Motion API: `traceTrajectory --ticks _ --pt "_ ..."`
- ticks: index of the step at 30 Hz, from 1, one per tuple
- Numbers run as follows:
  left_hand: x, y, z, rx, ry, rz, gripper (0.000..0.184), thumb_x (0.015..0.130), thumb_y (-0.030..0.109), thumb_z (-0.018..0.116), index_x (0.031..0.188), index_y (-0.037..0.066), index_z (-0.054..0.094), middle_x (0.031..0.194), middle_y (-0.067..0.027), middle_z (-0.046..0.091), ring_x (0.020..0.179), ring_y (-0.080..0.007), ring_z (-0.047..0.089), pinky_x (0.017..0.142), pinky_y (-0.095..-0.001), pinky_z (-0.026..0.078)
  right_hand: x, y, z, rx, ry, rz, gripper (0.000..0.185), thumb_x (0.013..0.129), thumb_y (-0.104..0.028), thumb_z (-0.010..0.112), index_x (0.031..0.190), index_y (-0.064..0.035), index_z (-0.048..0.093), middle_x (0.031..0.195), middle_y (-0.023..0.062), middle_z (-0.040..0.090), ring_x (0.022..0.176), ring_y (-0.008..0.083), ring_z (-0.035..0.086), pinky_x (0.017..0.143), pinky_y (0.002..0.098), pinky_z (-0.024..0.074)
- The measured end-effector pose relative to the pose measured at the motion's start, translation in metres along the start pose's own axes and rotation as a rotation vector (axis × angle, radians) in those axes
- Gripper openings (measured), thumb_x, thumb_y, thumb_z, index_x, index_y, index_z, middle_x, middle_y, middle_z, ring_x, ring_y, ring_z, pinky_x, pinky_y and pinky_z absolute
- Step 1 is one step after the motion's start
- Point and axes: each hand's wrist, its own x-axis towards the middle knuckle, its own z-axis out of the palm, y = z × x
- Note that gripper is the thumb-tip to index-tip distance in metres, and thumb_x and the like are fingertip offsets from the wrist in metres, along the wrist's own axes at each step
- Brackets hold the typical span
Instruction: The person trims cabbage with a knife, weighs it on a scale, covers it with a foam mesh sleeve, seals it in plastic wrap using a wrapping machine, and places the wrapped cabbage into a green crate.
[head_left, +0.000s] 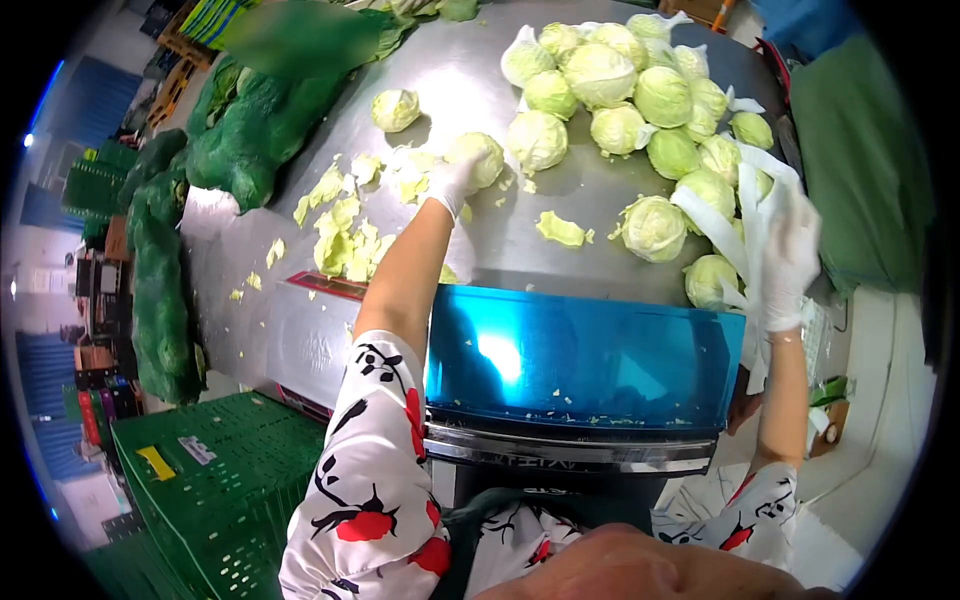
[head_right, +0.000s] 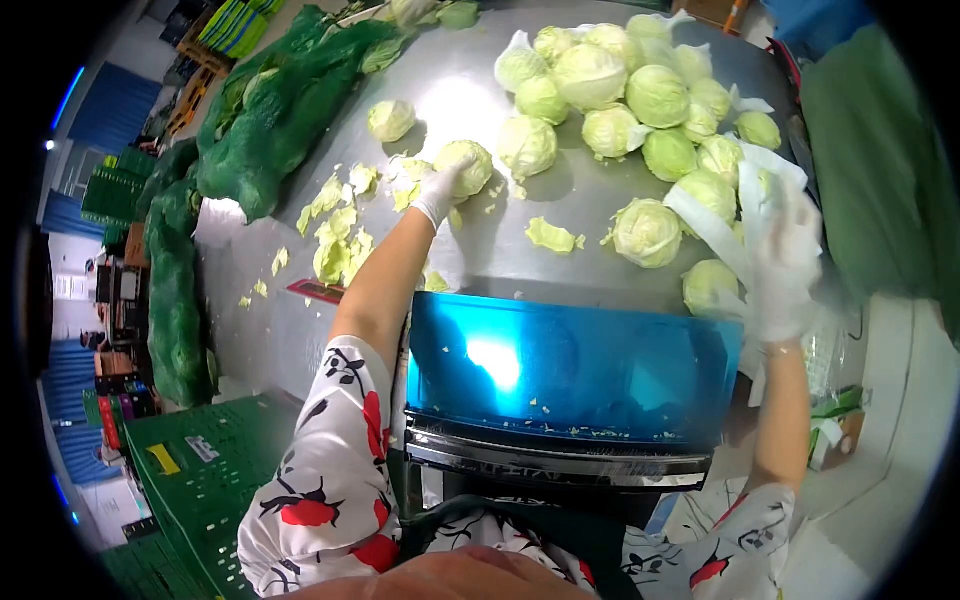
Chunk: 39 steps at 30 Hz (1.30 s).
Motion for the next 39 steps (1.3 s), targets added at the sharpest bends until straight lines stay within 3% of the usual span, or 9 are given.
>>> traceTrajectory --ticks 6,12,20,22,23,28,31,34,39 --pt "-0.112 0.013 -0.123 -0.267 -0.274 0.229 0.082 0.078 0.024 0.08 0.142 0.001 0.035 0.131 -0.0179 0.054 0.112 -0.0276 0.061 0.091 -0.0362 0.054 0.024 0.039 -0.059 0.175 0.304 0.257 0.026 0.098 -0.006 0.057 0.121 0.0041 0.06 0.122 0.0115 0.065 0.111 0.018 0.06 0.1 0.0305 0.0465" --pt "-0.251 -0.044 -0.273 0.288 0.362 0.563 0.094 0.07 0.022 0.085 0.143 -0.004 0.033 0.13 -0.0212 0.054 0.119 -0.0272 0.056 0.101 -0.0369 0.047 0.016 0.058 -0.084 0.64 0.377 0.558 0.04 0.1 -0.009 0.051 0.137 0.0051 0.048 0.129 0.014 0.06 0.119 0.0206 0.057 0.104 0.0304 0.0428" --pt "-0.331 -0.054 -0.306 0.997 0.806 0.459 0.094 0.076 0.034 0.081 0.147 -0.004 0.032 0.145 -0.0269 0.04 0.137 -0.0357 0.039 0.115 -0.0396 0.029 -0.068 -0.029 0.0 0.856 -0.634 0.28 0.032 0.103 -0.028 0.049 0.117 -0.0002 0.059 0.091 -0.0031 0.059 0.076 0.0084 0.056 0.066 0.0236 0.0461" --pt "-0.371 -0.037 -0.282 0.603 0.562 0.644 0.089 0.081 0.028 0.077 0.15 -0.003 0.029 0.149 -0.0251 0.037 0.141 -0.0346 0.033 0.117 -0.0388 0.024 -0.104 -0.121 -0.003 1.789 -0.928 0.792 0.027 0.101 -0.028 0.054 0.107 -0.0021 0.061 0.077 -0.0065 0.054 0.063 0.0049 0.051 0.052 0.0228 0.0426" --pt "-0.388 -0.039 -0.262 0.336 0.298 0.596 0.088 0.082 0.026 0.076 0.15 -0.002 0.028 0.151 -0.0249 0.035 0.143 -0.0326 0.03 0.118 -0.0385 0.022 -0.092 -0.213 -0.053 0.968 -0.964 0.497 0.021 0.099 -0.019 0.057 0.109 -0.0001 0.06 0.077 -0.0036 0.054 0.066 0.0046 0.052 0.057 0.0221 0.0443" --pt "-0.463 -0.043 -0.175 -0.26 -0.407 0.512 0.072 0.09 0.017 0.068 0.151 0.003 0.032 0.156 -0.0163 0.033 0.145 -0.0263 0.029 0.118 -0.0376 0.023 -0.166 -0.314 -0.068 1.244 -0.665 0.056 0.02 0.083 -0.004 0.072 0.102 -0.0029 0.073 0.115 0.009 0.068 0.112 0.0248 0.06 0.099 0.0343 0.0454" --pt "-0.472 -0.052 -0.174 -0.493 -0.47 0.428 0.066 0.089 0.011 0.068 0.148 0.004 0.038 0.151 -0.015 0.04 0.143 -0.0252 0.033 0.116 -0.0366 0.027 -0.169 -0.329 -0.078 0.928 -0.275 -0.195 0.017 0.084 -0.005 0.072 0.101 -0.0036 0.074 0.116 0.0096 0.067 0.114 0.0268 0.058 0.102 0.037 0.0419" --pt "-0.481 -0.038 -0.184 -0.472 -0.413 0.615 0.057 0.089 0.005 0.067 0.141 0.003 0.044 0.143 -0.0154 0.046 0.136 -0.0211 0.039 0.112 -0.0378 0.032 -0.178 -0.321 -0.073 1.277 -0.579 0.405 0.016 0.085 -0.006 0.071 0.101 -0.0036 0.074 0.113 0.0091 0.067 0.113 0.0271 0.058 0.101 0.0383 0.0424" --pt "-0.495 -0.031 -0.191 -0.701 -0.463 0.32 0.048 0.091 0.009 0.066 0.136 0.001 0.05 0.132 -0.0104 0.057 0.116 -0.0139 0.054 0.101 -0.0314 0.043 -0.189 -0.344 -0.082 1.012 -0.375 -0.1 0.011 0.091 -0.008 0.066 0.096 0.0003 0.07 0.104 0.0119 0.068 0.104 0.024 0.062 0.102 0.0377 0.0417"
